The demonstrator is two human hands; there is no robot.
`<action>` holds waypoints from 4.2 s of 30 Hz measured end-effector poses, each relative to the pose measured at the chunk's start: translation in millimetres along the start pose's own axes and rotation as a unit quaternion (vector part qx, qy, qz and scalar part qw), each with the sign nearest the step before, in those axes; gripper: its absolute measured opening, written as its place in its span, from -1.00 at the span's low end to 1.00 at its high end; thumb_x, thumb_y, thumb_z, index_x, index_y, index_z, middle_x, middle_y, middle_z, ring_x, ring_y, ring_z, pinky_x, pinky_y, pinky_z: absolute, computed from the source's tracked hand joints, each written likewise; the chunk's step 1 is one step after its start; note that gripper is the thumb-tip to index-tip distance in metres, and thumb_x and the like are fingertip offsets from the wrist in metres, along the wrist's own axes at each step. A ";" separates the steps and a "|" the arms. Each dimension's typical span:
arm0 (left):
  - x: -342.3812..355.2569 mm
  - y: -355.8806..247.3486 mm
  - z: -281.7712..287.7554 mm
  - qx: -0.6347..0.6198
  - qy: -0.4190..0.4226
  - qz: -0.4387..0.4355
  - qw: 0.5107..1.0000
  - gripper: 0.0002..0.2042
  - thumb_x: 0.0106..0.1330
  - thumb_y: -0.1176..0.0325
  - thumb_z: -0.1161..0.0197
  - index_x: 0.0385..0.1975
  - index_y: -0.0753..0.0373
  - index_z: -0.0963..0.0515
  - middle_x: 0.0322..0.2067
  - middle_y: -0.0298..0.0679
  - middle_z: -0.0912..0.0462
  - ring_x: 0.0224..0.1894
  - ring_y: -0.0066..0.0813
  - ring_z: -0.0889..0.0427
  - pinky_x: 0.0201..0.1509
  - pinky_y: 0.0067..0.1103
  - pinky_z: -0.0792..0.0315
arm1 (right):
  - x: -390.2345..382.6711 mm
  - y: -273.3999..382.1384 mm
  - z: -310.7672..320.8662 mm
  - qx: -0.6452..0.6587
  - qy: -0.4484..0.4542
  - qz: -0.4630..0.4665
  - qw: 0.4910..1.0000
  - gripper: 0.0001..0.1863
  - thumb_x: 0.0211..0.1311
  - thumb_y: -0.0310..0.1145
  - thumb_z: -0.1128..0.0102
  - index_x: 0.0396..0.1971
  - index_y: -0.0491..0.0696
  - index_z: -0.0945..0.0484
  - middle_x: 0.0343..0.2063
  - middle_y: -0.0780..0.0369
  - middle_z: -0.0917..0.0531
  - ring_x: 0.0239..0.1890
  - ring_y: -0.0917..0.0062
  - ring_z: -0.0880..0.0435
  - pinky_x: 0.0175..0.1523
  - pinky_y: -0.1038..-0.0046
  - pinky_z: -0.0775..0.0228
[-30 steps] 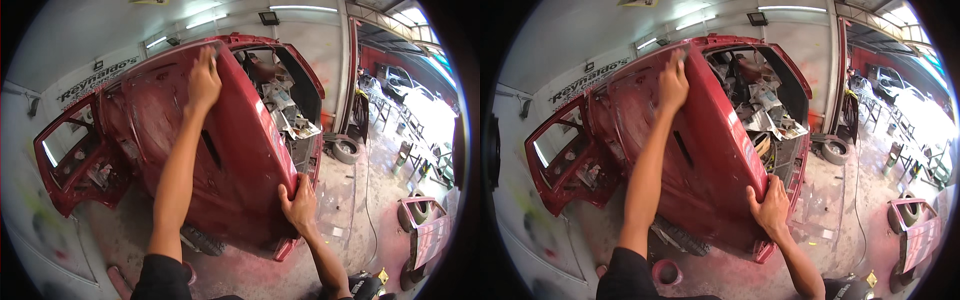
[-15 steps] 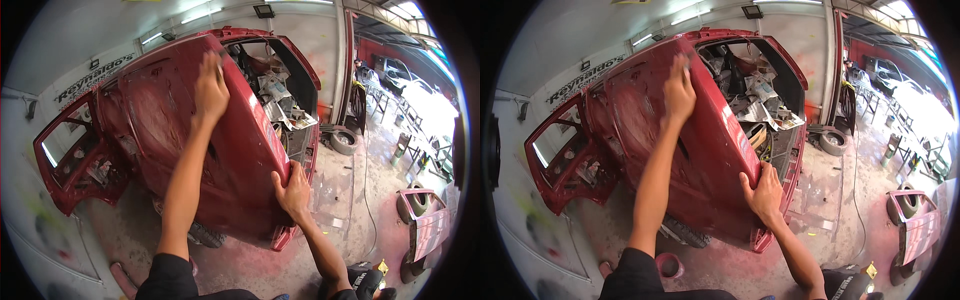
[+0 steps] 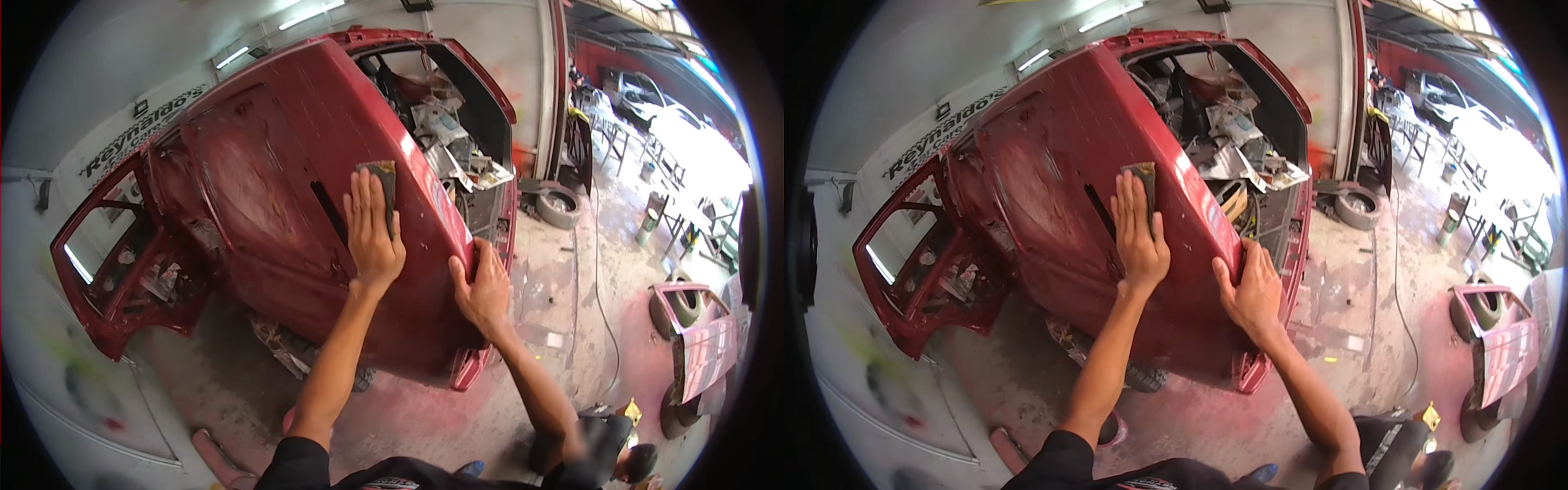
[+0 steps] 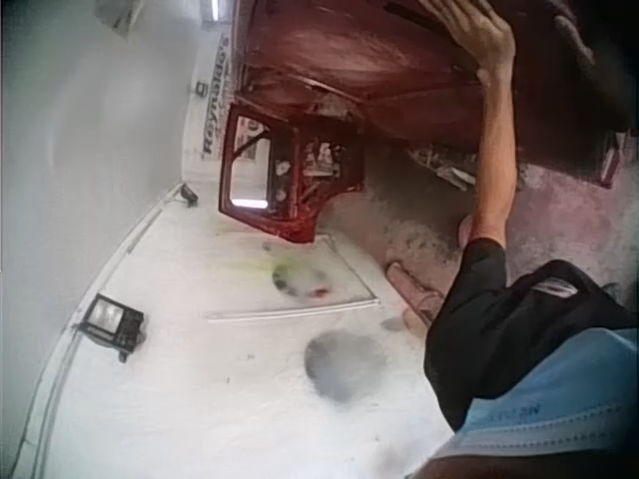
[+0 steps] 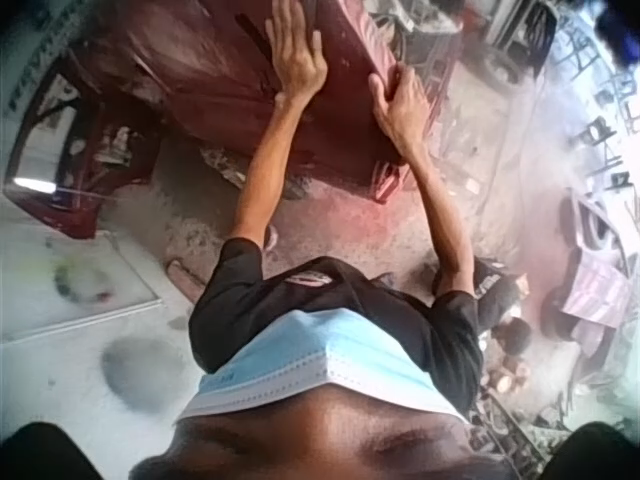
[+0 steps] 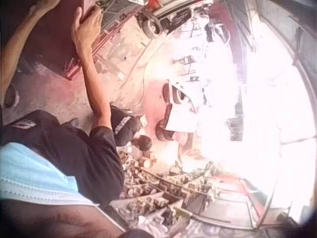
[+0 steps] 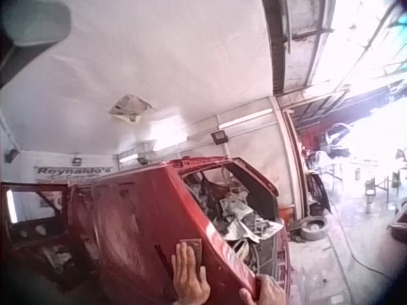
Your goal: Sanding the surface of a red vehicle panel using a sanding block and water.
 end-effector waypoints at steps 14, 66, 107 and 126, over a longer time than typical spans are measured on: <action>-115.0 -21.3 -6.2 0.012 0.080 0.076 0.994 -0.14 0.50 -0.22 0.28 0.50 0.45 0.17 0.52 0.21 0.22 0.56 0.25 0.26 0.54 0.08 0.34 | -3.4 8.2 -3.3 -0.033 -0.013 0.009 0.999 -0.43 0.34 -0.04 -0.23 0.06 -0.25 -0.43 -0.15 -0.09 -0.62 -0.08 0.02 -0.63 0.01 0.16 -0.48; -56.0 -31.1 -3.3 -0.056 0.032 0.125 0.990 0.15 0.32 -0.51 0.28 0.43 0.64 0.20 0.48 0.37 0.27 0.54 0.33 0.28 0.55 0.03 0.27 | 0.7 -17.8 -0.4 0.003 0.005 -0.037 0.999 -0.46 0.47 -0.02 -0.04 0.12 -0.22 -0.43 -0.09 -0.13 -0.63 -0.03 -0.08 -0.60 0.08 0.08 -0.40; 54.5 -19.0 6.2 0.071 0.099 -0.011 0.992 -0.07 0.46 -0.33 0.32 0.48 0.49 0.15 0.51 0.22 0.16 0.57 0.14 0.20 0.57 -0.02 0.28 | -10.5 -36.1 -20.6 0.309 -0.008 -0.122 0.943 -0.34 0.57 -0.10 0.47 0.00 -0.19 -0.68 -0.33 0.16 -0.71 -0.32 0.45 -0.56 -0.14 0.41 -0.32; -49.5 -88.4 -31.0 -0.009 0.151 -0.066 0.986 0.03 0.36 -0.48 0.47 0.46 0.46 -0.01 0.49 0.14 -0.01 0.56 0.16 0.15 0.54 0.04 0.24 | -11.9 -61.1 -19.7 0.350 -0.025 -0.121 0.929 -0.29 0.57 -0.09 0.53 -0.04 -0.21 -0.70 -0.35 0.15 -0.69 -0.37 0.44 -0.48 -0.16 0.42 -0.30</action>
Point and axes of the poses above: each hand's wrist, its own x-axis towards the middle knuckle, its own z-axis out of the back of the hand, y = z × x, the point moved 8 cm from there along x, towards the middle knuckle
